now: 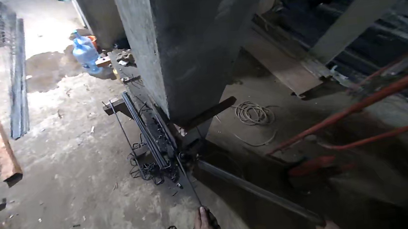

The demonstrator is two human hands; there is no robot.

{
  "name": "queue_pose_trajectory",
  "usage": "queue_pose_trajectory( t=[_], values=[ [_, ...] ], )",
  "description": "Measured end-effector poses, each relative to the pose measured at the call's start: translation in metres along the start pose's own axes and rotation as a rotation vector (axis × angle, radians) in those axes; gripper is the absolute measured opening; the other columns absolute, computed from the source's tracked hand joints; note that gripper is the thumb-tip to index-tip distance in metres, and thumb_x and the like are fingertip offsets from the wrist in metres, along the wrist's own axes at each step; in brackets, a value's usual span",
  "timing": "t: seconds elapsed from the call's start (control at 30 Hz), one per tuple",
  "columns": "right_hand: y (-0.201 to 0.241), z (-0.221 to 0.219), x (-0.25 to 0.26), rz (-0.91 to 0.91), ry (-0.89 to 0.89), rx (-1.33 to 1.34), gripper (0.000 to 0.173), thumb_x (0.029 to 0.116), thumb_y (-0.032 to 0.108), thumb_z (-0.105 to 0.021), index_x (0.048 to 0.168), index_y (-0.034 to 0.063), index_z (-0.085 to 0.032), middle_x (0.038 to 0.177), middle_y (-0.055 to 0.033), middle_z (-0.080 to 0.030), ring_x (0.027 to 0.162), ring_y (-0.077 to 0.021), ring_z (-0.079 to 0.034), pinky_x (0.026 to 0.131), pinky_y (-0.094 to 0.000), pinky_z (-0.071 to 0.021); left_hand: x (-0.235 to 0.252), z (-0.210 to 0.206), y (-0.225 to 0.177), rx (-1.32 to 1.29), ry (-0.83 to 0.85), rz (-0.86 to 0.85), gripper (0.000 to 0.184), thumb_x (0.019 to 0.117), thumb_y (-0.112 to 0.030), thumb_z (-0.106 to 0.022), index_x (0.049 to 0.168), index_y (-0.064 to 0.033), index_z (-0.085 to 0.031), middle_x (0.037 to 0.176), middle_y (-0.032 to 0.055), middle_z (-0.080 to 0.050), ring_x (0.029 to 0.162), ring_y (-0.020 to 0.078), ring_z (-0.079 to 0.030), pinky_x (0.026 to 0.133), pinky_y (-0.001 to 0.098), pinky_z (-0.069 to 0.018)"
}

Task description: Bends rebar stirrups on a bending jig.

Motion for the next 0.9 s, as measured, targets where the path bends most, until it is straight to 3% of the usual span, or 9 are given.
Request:
queue_pose_trajectory(
  t=[0.23,0.33,0.6,0.73,0.83,0.9],
  values=[
    [0.015,0.002,-0.008,-0.093,0.013,0.011,0.046,0.0979,0.016,-0.069,0.138,-0.0025,-0.059,0.134,-0.0315,-0.062,0.128,-0.0495,-0.058,0.106,-0.0675,-0.0436,0.003,0.013,-0.003,-0.038,0.094,0.086,0.032,0.1142,-0.030,-0.030,0.107,-0.0061,-0.050,0.064,0.0006,-0.049,0.047,0.0096,-0.049,0.044,0.0226,-0.0454],
    [0.014,-0.003,-0.012,-0.125,-0.024,-0.015,0.041,0.0961,0.015,-0.071,0.133,-0.0007,-0.064,0.133,-0.0292,-0.064,0.128,-0.0476,-0.059,0.105,-0.0661,-0.0455,0.007,0.021,-0.008,-0.094,0.163,0.149,0.033,0.1140,-0.028,-0.031,0.098,-0.0065,-0.051,0.062,0.0004,-0.047,0.047,0.0100,-0.047,0.044,0.0227,-0.0436],
    [0.014,-0.016,-0.051,-0.186,-0.076,-0.010,0.032,0.0936,0.008,-0.070,0.125,0.0003,-0.068,0.135,-0.0280,-0.062,0.135,-0.0490,-0.050,0.109,-0.0661,-0.0414,0.012,0.046,-0.040,0.032,0.349,0.272,0.032,0.1142,-0.027,-0.030,0.102,-0.0057,-0.050,0.068,0.0022,-0.051,0.052,0.0126,-0.052,0.050,0.0266,-0.0512],
    [0.008,-0.038,-0.109,-0.275,-0.091,0.005,0.033,0.0957,0.012,-0.068,0.127,0.0021,-0.068,0.137,-0.0265,-0.062,0.136,-0.0461,-0.051,0.113,-0.0626,-0.0391,0.018,0.072,-0.058,0.086,0.388,0.317,0.031,0.1140,-0.026,-0.032,0.101,-0.0057,-0.051,0.065,0.0013,-0.051,0.049,0.0104,-0.051,0.045,0.0243,-0.0490],
    [0.013,-0.060,-0.168,-0.350,-0.119,0.044,0.034,0.0956,0.019,-0.072,0.123,-0.0004,-0.069,0.132,-0.0289,-0.064,0.132,-0.0475,-0.054,0.111,-0.0632,-0.0411,0.028,0.099,-0.084,0.140,0.511,0.352,0.032,0.1139,-0.025,-0.030,0.099,-0.0065,-0.052,0.064,-0.0006,-0.049,0.048,0.0092,-0.048,0.046,0.0236,-0.0463],
    [0.026,-0.080,-0.216,-0.457,-0.119,0.117,0.039,0.0973,0.023,-0.071,0.128,-0.0001,-0.067,0.135,-0.0299,-0.061,0.135,-0.0480,-0.052,0.112,-0.0642,-0.0392,0.038,0.119,-0.108,0.221,0.580,0.391,0.032,0.1138,-0.025,-0.031,0.099,-0.0074,-0.052,0.064,-0.0017,-0.048,0.049,0.0083,-0.047,0.046,0.0229,-0.0450]
  ],
)
Point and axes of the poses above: each hand's wrist, its own x-axis towards the middle knuckle, its own z-axis out of the back of the hand, y = z × x, the point moved 3 cm from there along x, towards the middle knuckle
